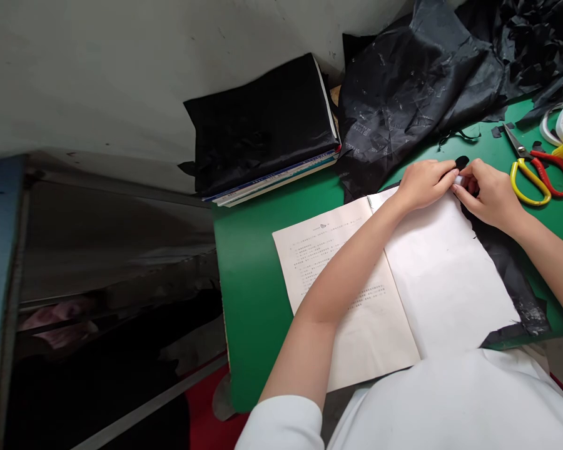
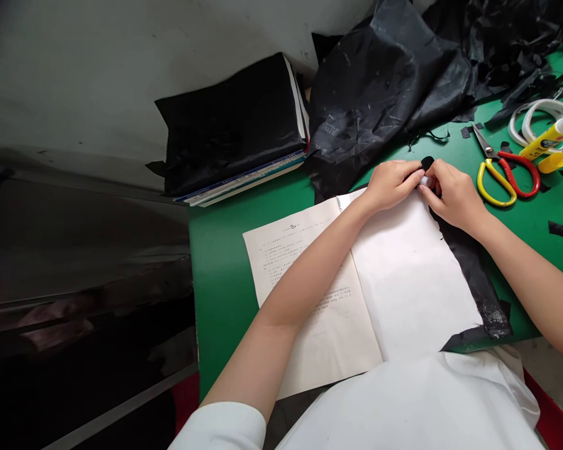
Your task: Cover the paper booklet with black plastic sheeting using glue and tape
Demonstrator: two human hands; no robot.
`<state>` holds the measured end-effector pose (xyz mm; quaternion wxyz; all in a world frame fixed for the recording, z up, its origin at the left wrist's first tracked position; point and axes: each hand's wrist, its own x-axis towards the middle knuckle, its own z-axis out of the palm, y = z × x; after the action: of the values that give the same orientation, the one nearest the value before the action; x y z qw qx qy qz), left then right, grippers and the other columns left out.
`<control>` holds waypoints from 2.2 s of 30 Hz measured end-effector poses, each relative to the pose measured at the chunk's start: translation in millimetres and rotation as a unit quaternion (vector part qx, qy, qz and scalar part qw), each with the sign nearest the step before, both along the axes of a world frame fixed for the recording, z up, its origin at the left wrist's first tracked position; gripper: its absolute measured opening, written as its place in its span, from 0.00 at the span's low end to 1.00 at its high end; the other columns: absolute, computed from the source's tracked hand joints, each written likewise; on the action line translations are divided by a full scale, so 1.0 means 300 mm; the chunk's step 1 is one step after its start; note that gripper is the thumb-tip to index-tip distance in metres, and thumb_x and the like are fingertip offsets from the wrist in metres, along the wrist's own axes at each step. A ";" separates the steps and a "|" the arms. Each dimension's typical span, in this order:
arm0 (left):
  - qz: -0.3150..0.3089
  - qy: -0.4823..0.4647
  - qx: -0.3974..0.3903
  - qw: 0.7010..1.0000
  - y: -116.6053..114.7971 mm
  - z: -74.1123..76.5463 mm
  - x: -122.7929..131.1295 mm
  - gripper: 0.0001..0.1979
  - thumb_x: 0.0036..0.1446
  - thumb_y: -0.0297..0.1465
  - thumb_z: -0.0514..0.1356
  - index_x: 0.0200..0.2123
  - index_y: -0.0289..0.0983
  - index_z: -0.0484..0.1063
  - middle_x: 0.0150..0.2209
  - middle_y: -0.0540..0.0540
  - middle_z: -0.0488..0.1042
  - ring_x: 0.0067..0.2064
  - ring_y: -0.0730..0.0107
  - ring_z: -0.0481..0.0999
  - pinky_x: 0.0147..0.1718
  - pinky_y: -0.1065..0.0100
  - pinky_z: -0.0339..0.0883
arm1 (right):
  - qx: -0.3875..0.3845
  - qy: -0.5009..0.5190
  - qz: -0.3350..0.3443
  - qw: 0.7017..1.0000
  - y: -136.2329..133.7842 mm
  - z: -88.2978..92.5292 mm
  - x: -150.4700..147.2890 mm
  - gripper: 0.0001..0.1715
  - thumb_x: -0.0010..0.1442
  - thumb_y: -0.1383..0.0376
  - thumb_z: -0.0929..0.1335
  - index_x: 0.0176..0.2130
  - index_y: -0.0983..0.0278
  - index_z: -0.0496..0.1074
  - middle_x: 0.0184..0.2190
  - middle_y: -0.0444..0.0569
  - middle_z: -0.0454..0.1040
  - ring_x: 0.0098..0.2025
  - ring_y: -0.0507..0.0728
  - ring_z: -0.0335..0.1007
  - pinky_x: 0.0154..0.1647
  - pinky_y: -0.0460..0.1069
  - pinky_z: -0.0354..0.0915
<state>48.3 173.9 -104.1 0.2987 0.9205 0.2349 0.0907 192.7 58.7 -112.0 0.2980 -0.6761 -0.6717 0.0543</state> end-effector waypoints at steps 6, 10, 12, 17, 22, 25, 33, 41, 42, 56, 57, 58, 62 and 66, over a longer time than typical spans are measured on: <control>0.002 0.004 0.003 1.000 -0.001 0.005 -0.002 0.18 0.69 0.39 0.46 0.33 0.39 0.71 0.33 0.45 0.76 0.38 0.62 0.74 0.33 0.65 0.55 | 0.009 -0.005 -0.002 1.000 -0.001 -0.010 0.000 0.09 0.60 0.59 0.67 0.36 0.58 0.60 0.26 0.45 0.69 0.27 0.57 0.66 0.28 0.52 0.63; 0.003 0.003 0.004 1.000 -0.003 0.004 -0.002 0.18 0.68 0.39 0.46 0.33 0.40 0.72 0.33 0.45 0.76 0.38 0.62 0.74 0.34 0.65 0.55 | 0.006 -0.003 0.000 1.000 0.000 -0.012 0.001 0.09 0.60 0.60 0.67 0.36 0.58 0.61 0.26 0.45 0.69 0.28 0.58 0.67 0.29 0.53 0.63; 0.004 0.002 0.006 1.000 -0.003 0.003 -0.001 0.18 0.68 0.38 0.47 0.33 0.40 0.72 0.33 0.45 0.76 0.38 0.62 0.74 0.34 0.65 0.56 | 0.004 -0.001 0.000 1.000 0.000 -0.012 0.001 0.09 0.60 0.60 0.67 0.36 0.58 0.61 0.27 0.45 0.69 0.29 0.58 0.68 0.30 0.53 0.64; 0.004 0.002 0.006 1.000 -0.005 0.006 -0.004 0.18 0.69 0.39 0.47 0.33 0.40 0.72 0.33 0.45 0.76 0.38 0.62 0.74 0.34 0.65 0.56 | 0.002 -0.005 0.000 1.000 0.000 -0.010 0.002 0.08 0.60 0.60 0.67 0.36 0.58 0.61 0.27 0.46 0.70 0.29 0.58 0.69 0.30 0.53 0.65; 0.003 0.008 0.006 1.000 -0.007 0.012 -0.004 0.18 0.69 0.38 0.46 0.33 0.40 0.72 0.33 0.45 0.76 0.38 0.61 0.74 0.34 0.64 0.54 | 0.002 -0.003 0.003 1.000 0.001 -0.003 0.001 0.08 0.60 0.60 0.67 0.35 0.59 0.61 0.27 0.46 0.71 0.29 0.58 0.69 0.29 0.53 0.65; 0.004 0.008 0.008 1.000 -0.008 0.011 -0.003 0.18 0.69 0.38 0.46 0.33 0.40 0.72 0.33 0.45 0.76 0.38 0.62 0.74 0.33 0.64 0.54 | -0.006 -0.002 -0.002 1.000 0.001 0.000 0.001 0.08 0.60 0.59 0.67 0.35 0.58 0.62 0.27 0.47 0.71 0.28 0.58 0.69 0.29 0.53 0.65; 0.005 0.014 0.015 1.000 -0.008 0.009 -0.002 0.18 0.69 0.38 0.46 0.35 0.40 0.73 0.34 0.45 0.77 0.38 0.62 0.74 0.33 0.64 0.54 | -0.006 -0.006 0.000 1.000 0.000 -0.008 0.003 0.08 0.61 0.59 0.67 0.36 0.58 0.62 0.28 0.47 0.71 0.30 0.59 0.70 0.29 0.53 0.65; 0.002 0.030 0.029 0.999 -0.009 0.015 -0.001 0.17 0.69 0.37 0.46 0.37 0.39 0.73 0.36 0.46 0.78 0.39 0.63 0.75 0.34 0.66 0.53 | -0.009 -0.008 0.000 1.000 -0.002 -0.010 0.005 0.08 0.60 0.59 0.66 0.37 0.57 0.62 0.29 0.47 0.71 0.31 0.59 0.71 0.31 0.54 0.65; 0.001 0.032 0.029 0.999 -0.009 0.014 -0.001 0.17 0.70 0.37 0.46 0.38 0.39 0.73 0.36 0.46 0.78 0.40 0.63 0.75 0.34 0.66 0.53 | -0.011 -0.008 0.000 1.000 -0.002 -0.007 0.004 0.08 0.60 0.60 0.67 0.37 0.57 0.62 0.29 0.47 0.71 0.31 0.59 0.71 0.31 0.54 0.65; 0.005 0.037 0.038 0.999 -0.014 0.024 -0.001 0.18 0.70 0.36 0.46 0.38 0.39 0.74 0.38 0.45 0.79 0.41 0.62 0.76 0.34 0.65 0.53 | -0.024 0.006 -0.003 1.000 0.002 0.006 0.000 0.09 0.58 0.61 0.67 0.35 0.57 0.60 0.27 0.46 0.70 0.30 0.59 0.70 0.31 0.54 0.65; 0.005 0.038 0.037 0.999 -0.014 0.025 -0.001 0.18 0.70 0.36 0.46 0.37 0.39 0.74 0.38 0.45 0.79 0.41 0.62 0.76 0.34 0.65 0.53 | -0.025 0.006 -0.003 1.000 0.002 0.006 0.000 0.09 0.58 0.60 0.67 0.35 0.57 0.61 0.27 0.46 0.70 0.30 0.59 0.70 0.31 0.54 0.65; 0.005 0.038 0.036 0.999 -0.013 0.025 -0.001 0.18 0.70 0.36 0.46 0.37 0.39 0.74 0.38 0.45 0.79 0.41 0.62 0.76 0.34 0.65 0.53 | -0.024 0.007 -0.003 1.000 0.001 0.007 0.000 0.09 0.58 0.60 0.67 0.35 0.57 0.61 0.27 0.46 0.70 0.30 0.59 0.70 0.31 0.54 0.65; 0.005 0.038 0.032 0.999 -0.010 0.025 0.000 0.18 0.70 0.37 0.46 0.38 0.39 0.74 0.38 0.46 0.79 0.41 0.62 0.76 0.34 0.65 0.53 | -0.017 0.013 -0.007 1.000 0.001 0.010 -0.001 0.09 0.57 0.61 0.67 0.34 0.56 0.60 0.26 0.45 0.70 0.28 0.58 0.68 0.29 0.54 0.64; -0.004 0.036 0.027 0.999 -0.009 0.026 -0.003 0.18 0.70 0.38 0.46 0.39 0.39 0.74 0.38 0.46 0.79 0.42 0.62 0.76 0.34 0.65 0.54 | -0.010 0.020 -0.016 1.000 0.002 0.014 -0.003 0.12 0.55 0.62 0.67 0.32 0.56 0.57 0.24 0.43 0.68 0.25 0.56 0.66 0.27 0.53 0.63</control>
<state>47.5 171.1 -96.3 0.2652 0.9318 0.2396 0.0627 191.7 59.5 -107.9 0.3054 -0.6883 -0.6543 0.0697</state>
